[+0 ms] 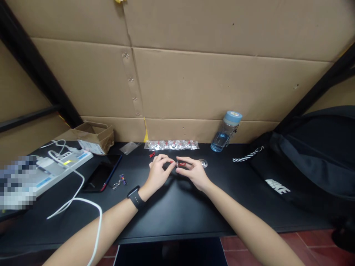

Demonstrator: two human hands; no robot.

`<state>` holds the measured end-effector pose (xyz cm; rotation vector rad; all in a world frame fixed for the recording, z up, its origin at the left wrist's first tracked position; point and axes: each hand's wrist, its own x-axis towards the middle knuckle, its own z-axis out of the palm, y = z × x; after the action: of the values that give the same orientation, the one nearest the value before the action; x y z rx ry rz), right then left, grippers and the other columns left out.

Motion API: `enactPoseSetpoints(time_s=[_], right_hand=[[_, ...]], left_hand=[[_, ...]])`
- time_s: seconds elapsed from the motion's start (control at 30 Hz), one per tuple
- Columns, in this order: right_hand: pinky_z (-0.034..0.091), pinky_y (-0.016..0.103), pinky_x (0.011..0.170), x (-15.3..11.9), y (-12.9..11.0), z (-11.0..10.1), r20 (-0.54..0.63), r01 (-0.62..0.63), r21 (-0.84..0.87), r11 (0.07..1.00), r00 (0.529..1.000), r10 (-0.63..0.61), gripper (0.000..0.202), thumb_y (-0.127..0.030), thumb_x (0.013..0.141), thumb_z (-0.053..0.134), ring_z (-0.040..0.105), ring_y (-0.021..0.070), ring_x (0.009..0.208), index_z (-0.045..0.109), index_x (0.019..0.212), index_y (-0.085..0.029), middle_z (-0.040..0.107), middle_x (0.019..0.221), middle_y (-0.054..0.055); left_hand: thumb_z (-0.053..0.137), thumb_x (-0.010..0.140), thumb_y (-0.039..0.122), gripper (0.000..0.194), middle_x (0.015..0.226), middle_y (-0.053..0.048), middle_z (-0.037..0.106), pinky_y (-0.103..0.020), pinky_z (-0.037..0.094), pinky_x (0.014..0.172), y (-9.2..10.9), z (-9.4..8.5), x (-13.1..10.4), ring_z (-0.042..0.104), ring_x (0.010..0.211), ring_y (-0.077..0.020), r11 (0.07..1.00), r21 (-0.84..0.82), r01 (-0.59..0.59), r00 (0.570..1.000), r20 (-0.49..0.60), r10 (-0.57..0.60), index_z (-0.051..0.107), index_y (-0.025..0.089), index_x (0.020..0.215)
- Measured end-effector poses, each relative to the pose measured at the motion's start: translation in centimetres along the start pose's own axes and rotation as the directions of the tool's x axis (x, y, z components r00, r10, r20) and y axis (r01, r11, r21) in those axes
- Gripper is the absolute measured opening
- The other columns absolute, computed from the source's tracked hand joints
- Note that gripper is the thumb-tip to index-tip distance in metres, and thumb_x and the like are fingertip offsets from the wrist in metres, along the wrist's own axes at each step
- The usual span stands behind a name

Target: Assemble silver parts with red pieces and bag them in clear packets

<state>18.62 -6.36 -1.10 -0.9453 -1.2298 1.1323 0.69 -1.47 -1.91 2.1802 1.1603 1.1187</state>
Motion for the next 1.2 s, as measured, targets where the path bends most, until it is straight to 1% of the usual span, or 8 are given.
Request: enactPoseSetpoints(time_s=[0.13, 0.27, 0.47, 0.67, 0.87, 1.03, 1.1, 1.2], right_hand=[[0.056, 0.043, 0.099, 0.2, 0.5, -0.4, -0.019, 0.012, -0.095, 0.995, 1.000, -0.014, 0.049, -0.028, 0.071, 0.085, 0.069, 0.0243, 0.106, 0.072, 0.118, -0.022, 0.069, 0.119, 0.009], [0.060, 0.036, 0.089, 0.4, 0.3, -1.3, -0.016, 0.058, -0.247, 0.967, 0.998, -0.064, 0.044, -0.027, 0.074, 0.081, 0.068, 0.0217, 0.103, 0.072, 0.117, -0.024, 0.067, 0.120, 0.008], [0.061, 0.025, 0.071, 0.4, -0.7, -3.4, 0.050, 0.145, -0.370, 0.918, 0.989, -0.136, 0.039, -0.026, 0.077, 0.075, 0.066, 0.0188, 0.099, 0.073, 0.116, -0.025, 0.060, 0.124, 0.009], [0.060, 0.025, 0.070, 0.6, -0.9, -4.2, 0.005, 0.117, -0.354, 0.928, 0.992, -0.123, 0.040, -0.028, 0.075, 0.078, 0.067, 0.0194, 0.097, 0.073, 0.114, -0.024, 0.061, 0.120, 0.008], [0.060, 0.026, 0.071, 0.7, -0.8, -4.2, 0.008, 0.104, -0.355, 0.929, 0.994, -0.109, 0.041, -0.030, 0.075, 0.079, 0.067, 0.0196, 0.098, 0.072, 0.115, -0.025, 0.062, 0.121, 0.008], [0.060, 0.025, 0.070, 0.8, -1.0, -4.4, -0.002, 0.134, -0.357, 0.925, 0.989, -0.145, 0.041, -0.031, 0.075, 0.079, 0.066, 0.0194, 0.097, 0.072, 0.115, -0.024, 0.061, 0.121, 0.009], [0.059, 0.025, 0.068, 0.9, -1.2, -4.5, -0.011, 0.147, -0.365, 0.919, 0.987, -0.162, 0.042, -0.031, 0.075, 0.078, 0.066, 0.0191, 0.097, 0.072, 0.116, -0.023, 0.061, 0.122, 0.009], [0.060, 0.026, 0.068, 0.9, -1.8, -4.8, -0.049, 0.150, -0.387, 0.910, 0.982, -0.183, 0.042, -0.031, 0.075, 0.078, 0.065, 0.0193, 0.096, 0.071, 0.116, -0.023, 0.063, 0.123, 0.010]], left_hand=[[0.061, 0.094, 0.042, 0.018, 0.114, -0.003, 0.065, -0.045, 0.037, 0.096, 0.2, -0.7, 0.4, 0.052, 0.115, -0.0262, 0.984, 0.150, -0.094, 0.995, 0.059, 0.086, 0.075, 0.032, 0.098], [0.054, 0.097, 0.045, 0.027, 0.123, -0.008, 0.064, -0.047, 0.033, 0.095, -1.8, -4.5, 2.4, 0.048, 0.120, -0.0300, 0.897, 0.403, -0.182, 0.982, 0.034, 0.185, 0.072, 0.031, 0.111], [0.051, 0.095, 0.046, 0.034, 0.114, -0.012, 0.070, -0.046, 0.031, 0.090, -9.2, -12.1, 4.4, 0.051, 0.115, -0.0357, 0.767, 0.614, 0.185, 0.969, -0.243, -0.040, 0.071, 0.023, 0.109], [0.053, 0.090, 0.052, 0.038, 0.113, -0.012, 0.072, -0.048, 0.029, 0.091, -12.2, -13.0, 4.3, 0.046, 0.117, -0.0374, 0.739, 0.636, 0.221, 0.974, -0.183, -0.134, 0.077, 0.023, 0.092], [0.050, 0.089, 0.037, 0.029, 0.109, -0.012, 0.071, -0.052, 0.027, 0.093, -12.0, -12.6, 4.3, 0.046, 0.116, -0.0371, 0.714, 0.639, 0.286, 0.945, -0.310, -0.100, 0.073, 0.020, 0.081], [0.047, 0.093, 0.035, 0.027, 0.111, -0.013, 0.069, -0.053, 0.021, 0.099, -9.4, -14.3, 4.0, 0.050, 0.117, -0.0350, 0.751, 0.536, 0.386, 0.816, -0.578, -0.007, 0.069, 0.020, 0.098], [0.046, 0.096, 0.032, 0.026, 0.112, -0.012, 0.069, -0.052, 0.020, 0.102, -7.6, -14.2, 3.8, 0.053, 0.117, -0.0327, 0.801, 0.523, 0.292, 0.816, -0.573, 0.077, 0.067, 0.020, 0.103], [0.050, 0.095, 0.028, 0.019, 0.111, -0.009, 0.071, -0.049, 0.023, 0.103, -4.8, -11.9, 3.4, 0.057, 0.116, -0.0290, 0.845, 0.534, 0.013, 0.900, -0.375, 0.224, 0.068, 0.021, 0.099]])
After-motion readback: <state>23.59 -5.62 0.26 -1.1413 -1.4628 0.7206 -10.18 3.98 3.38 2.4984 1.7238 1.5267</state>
